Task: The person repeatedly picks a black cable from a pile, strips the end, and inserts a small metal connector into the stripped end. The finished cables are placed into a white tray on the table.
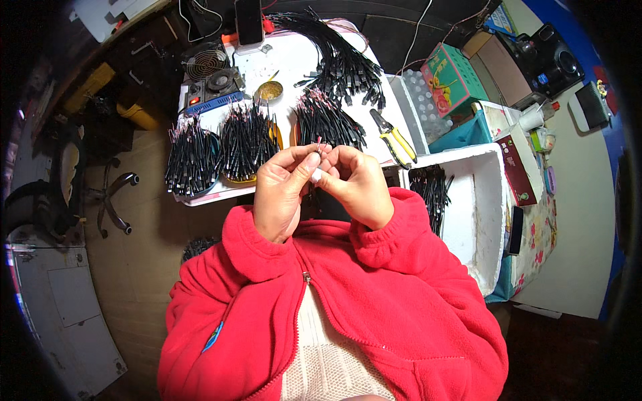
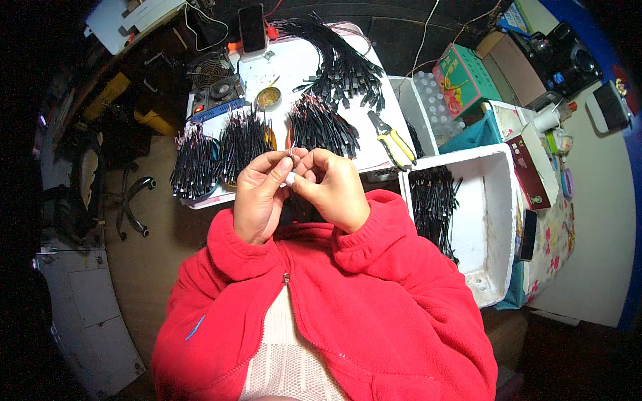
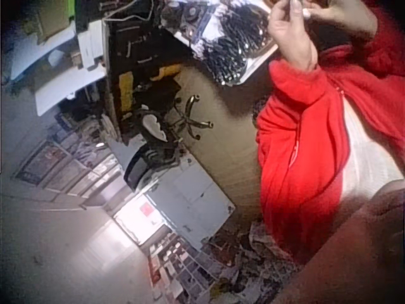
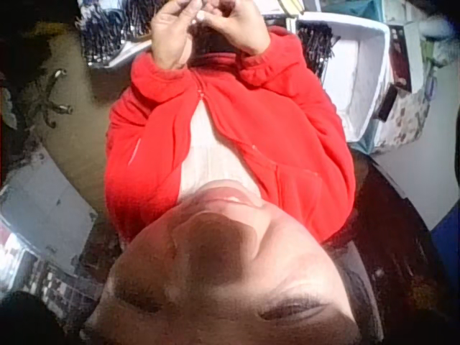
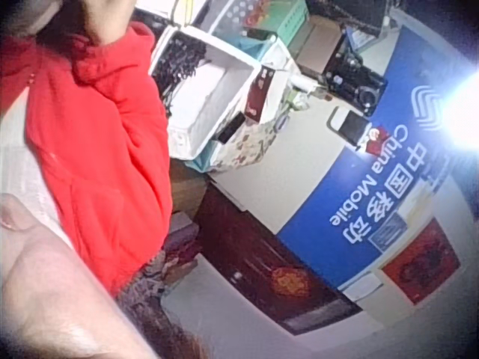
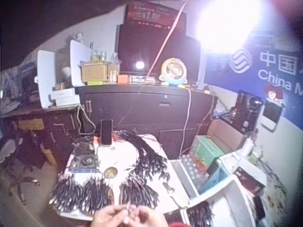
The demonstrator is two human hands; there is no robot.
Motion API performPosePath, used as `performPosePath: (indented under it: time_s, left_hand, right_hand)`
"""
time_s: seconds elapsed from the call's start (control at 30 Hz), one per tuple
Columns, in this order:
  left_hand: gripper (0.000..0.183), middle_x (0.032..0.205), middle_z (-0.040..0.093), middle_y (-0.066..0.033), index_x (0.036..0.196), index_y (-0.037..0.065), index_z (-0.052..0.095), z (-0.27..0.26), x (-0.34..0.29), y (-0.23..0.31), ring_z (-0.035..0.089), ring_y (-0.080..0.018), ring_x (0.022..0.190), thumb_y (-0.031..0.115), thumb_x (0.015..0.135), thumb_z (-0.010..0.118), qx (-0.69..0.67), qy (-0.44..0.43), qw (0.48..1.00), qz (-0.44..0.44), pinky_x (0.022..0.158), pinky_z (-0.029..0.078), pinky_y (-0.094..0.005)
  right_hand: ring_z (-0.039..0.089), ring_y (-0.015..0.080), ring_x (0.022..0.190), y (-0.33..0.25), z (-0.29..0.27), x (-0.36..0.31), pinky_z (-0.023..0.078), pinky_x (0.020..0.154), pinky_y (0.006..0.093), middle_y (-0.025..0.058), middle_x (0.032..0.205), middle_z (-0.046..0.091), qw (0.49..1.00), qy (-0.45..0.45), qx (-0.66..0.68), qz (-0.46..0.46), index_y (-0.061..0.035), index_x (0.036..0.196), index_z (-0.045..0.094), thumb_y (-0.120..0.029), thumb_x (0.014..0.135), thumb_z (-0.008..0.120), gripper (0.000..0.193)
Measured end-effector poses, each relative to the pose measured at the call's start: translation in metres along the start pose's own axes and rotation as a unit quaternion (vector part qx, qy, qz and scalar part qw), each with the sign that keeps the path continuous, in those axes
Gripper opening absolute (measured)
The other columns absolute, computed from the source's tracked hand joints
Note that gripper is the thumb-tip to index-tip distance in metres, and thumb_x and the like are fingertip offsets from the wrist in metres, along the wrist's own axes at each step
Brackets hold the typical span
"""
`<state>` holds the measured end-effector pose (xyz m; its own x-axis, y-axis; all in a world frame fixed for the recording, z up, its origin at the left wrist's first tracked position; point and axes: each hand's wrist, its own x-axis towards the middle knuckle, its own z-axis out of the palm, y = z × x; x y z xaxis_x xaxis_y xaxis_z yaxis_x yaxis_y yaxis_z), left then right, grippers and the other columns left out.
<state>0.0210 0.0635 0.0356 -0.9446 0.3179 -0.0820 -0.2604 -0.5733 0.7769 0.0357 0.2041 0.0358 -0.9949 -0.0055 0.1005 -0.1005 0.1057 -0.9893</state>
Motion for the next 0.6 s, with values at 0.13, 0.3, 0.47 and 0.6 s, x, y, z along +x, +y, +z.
performPosePath:
  time_s: [0.13, 0.3, 0.47, 0.6]
  left_hand:
    - [0.018, 0.099, 0.065, -0.0062, 0.107, -0.003, 0.062, 0.001, -0.001, 0.000, 0.061, -0.0099, 0.084, 0.008, 0.093, 0.058, 0.014, -0.017, 1.000, 0.006, 0.076, 0.050, -0.0224]
    - [0.015, 0.094, 0.067, -0.0062, 0.104, -0.001, 0.061, 0.002, -0.002, 0.001, 0.064, -0.0126, 0.082, 0.010, 0.094, 0.056, 0.037, -0.002, 0.999, 0.006, 0.074, 0.052, -0.0242]
    - [0.014, 0.091, 0.067, -0.0068, 0.101, 0.000, 0.061, 0.001, -0.003, 0.002, 0.064, -0.0130, 0.074, 0.011, 0.094, 0.056, 0.065, -0.043, 0.997, -0.016, 0.065, 0.051, -0.0224]
    - [0.013, 0.082, 0.067, -0.0078, 0.100, -0.002, 0.060, -0.001, -0.002, 0.000, 0.055, -0.0071, 0.062, 0.009, 0.093, 0.058, 0.105, -0.049, 0.993, 0.020, 0.056, 0.042, -0.0180]
  right_hand:
    - [0.048, 0.0042, 0.062, -0.005, -0.008, -0.001, 0.042, 0.056, 0.0213, -0.0010, 0.067, 0.057, 1.000, -0.026, -0.001, 0.010, 0.0000, 0.078, 0.059, -0.007, 0.079, 0.072, 0.014]
    - [0.054, 0.0041, 0.067, -0.013, -0.023, 0.003, 0.045, 0.061, 0.0182, 0.0003, 0.074, 0.059, 0.994, -0.021, 0.098, -0.030, 0.0014, 0.089, 0.060, 0.001, 0.083, 0.067, 0.010]
    - [0.058, 0.0066, 0.070, -0.014, -0.024, 0.005, 0.048, 0.063, 0.0198, 0.0029, 0.079, 0.061, 0.992, -0.035, 0.091, -0.080, 0.0019, 0.091, 0.060, -0.001, 0.085, 0.066, 0.010]
    - [0.061, 0.0097, 0.075, -0.011, -0.025, 0.006, 0.051, 0.069, 0.0221, 0.0059, 0.086, 0.063, 0.987, -0.054, 0.146, -0.029, 0.0009, 0.094, 0.059, -0.005, 0.088, 0.065, 0.010]
